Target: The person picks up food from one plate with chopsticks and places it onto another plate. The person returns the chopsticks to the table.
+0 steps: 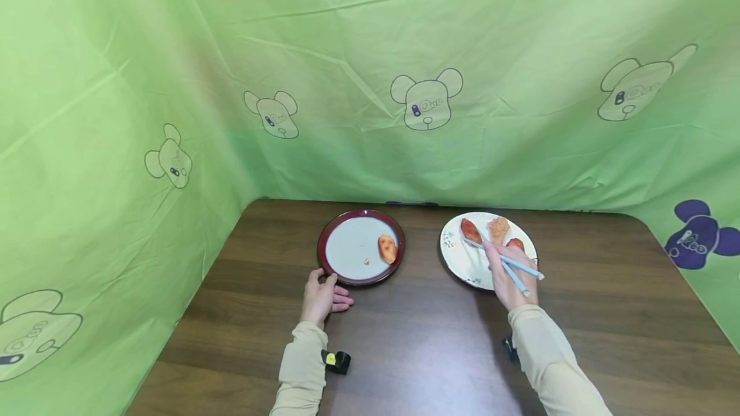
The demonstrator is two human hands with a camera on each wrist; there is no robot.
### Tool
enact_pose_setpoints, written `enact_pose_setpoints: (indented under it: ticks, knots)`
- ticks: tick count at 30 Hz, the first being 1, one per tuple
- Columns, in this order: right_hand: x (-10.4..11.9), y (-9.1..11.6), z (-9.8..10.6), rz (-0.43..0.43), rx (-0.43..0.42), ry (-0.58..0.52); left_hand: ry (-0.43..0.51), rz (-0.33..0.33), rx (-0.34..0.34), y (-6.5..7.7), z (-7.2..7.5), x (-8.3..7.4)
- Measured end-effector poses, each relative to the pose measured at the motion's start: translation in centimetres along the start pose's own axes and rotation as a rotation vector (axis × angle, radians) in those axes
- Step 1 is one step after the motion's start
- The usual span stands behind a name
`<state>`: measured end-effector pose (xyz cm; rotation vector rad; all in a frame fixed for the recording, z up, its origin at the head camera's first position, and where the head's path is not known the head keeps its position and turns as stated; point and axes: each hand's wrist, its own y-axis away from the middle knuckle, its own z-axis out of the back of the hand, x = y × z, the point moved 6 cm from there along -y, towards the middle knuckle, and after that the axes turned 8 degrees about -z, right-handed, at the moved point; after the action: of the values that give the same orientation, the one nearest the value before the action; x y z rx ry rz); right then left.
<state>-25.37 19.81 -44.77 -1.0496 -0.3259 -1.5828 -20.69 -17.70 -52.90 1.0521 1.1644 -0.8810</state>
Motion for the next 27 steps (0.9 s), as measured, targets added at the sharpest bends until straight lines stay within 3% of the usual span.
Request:
enact_pose_setpoints:
  ticks: [5,13,22,24,27]
  knots:
    - [0.2,-0.1,-0.2,0.072,-0.012,-0.002,0.005,0.005,-0.002,-0.2,0.0,0.1]
    - [0.8,-0.3,-0.4,0.119,-0.013,-0.023,-0.002,0.011,-0.005,-0.3,0.0,0.1]
    - [1.8,-0.4,-0.3,0.267,-0.049,-0.031,-0.010,0.016,-0.009,-0.3,0.0,0.3]
    - [1.8,-0.5,-0.2,0.252,-0.041,0.008,-0.007,0.013,-0.006,-0.3,0.0,0.3]
    - [1.1,-1.1,-0.3,0.120,0.051,0.060,0.003,0.014,-0.004,-0.2,0.0,0.3]
